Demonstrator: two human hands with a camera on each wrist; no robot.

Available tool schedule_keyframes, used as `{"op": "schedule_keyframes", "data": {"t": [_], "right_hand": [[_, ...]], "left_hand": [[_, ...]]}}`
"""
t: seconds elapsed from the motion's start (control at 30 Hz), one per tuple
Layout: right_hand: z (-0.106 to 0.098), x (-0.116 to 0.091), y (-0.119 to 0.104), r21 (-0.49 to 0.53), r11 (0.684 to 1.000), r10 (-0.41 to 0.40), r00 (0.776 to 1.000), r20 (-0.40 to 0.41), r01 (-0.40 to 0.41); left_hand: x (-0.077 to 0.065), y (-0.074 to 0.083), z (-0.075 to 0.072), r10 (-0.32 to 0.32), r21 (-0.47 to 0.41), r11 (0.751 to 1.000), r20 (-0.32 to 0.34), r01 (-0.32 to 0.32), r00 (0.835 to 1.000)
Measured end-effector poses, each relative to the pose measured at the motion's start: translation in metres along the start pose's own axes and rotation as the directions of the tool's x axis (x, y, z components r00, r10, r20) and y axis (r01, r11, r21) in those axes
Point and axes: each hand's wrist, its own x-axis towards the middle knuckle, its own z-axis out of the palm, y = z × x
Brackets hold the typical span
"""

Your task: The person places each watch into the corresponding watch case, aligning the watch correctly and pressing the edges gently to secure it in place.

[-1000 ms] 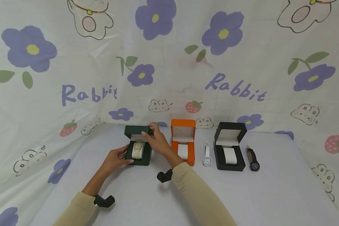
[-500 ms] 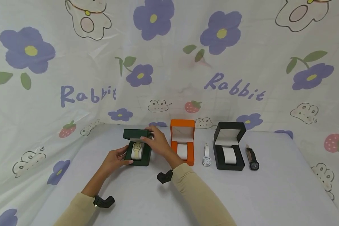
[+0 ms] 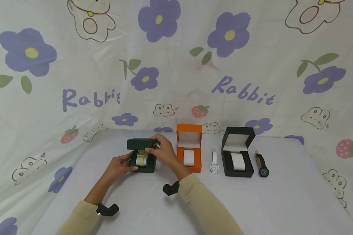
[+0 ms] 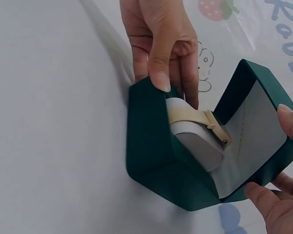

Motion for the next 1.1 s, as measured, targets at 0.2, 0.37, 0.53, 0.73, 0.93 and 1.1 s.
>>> {"op": "schedule_keyframes", "data": {"t": [0.2,0.37,0.53,0.73,0.93,1.1], "right_hand": [[0.003,-0.003,0.004,0.112,0.993,-0.038,0.999,0.003,0.038],[0.006,-0.006,0.008,0.120,0.992,-0.045,0.999,-0.012,0.046],[0.009,-0.009,0.011,0.079,0.995,-0.063,0.998,-0.023,0.064],[0.010,-0.011,0.014,0.067,0.995,-0.078,0.997,-0.022,0.080],[0.011,-0.014,0.017,0.049,0.996,-0.075,0.996,-0.046,0.077],[0.013,-0.018,0.021,0.018,0.994,-0.107,0.992,-0.063,0.108]], "left_hand": [[0.001,-0.003,-0.001,-0.039,-0.024,0.999,-0.014,0.039,0.999],[0.002,-0.001,0.000,-0.055,-0.036,0.998,-0.013,0.054,0.998],[0.000,0.001,-0.001,-0.052,-0.041,0.998,-0.009,0.051,0.999],[-0.002,0.000,-0.001,-0.026,-0.045,0.999,-0.003,0.026,1.000],[-0.001,0.000,-0.001,-0.032,-0.036,0.999,-0.005,0.032,0.999],[0.000,-0.001,-0.001,-0.041,-0.024,0.999,-0.017,0.041,0.999]]}}
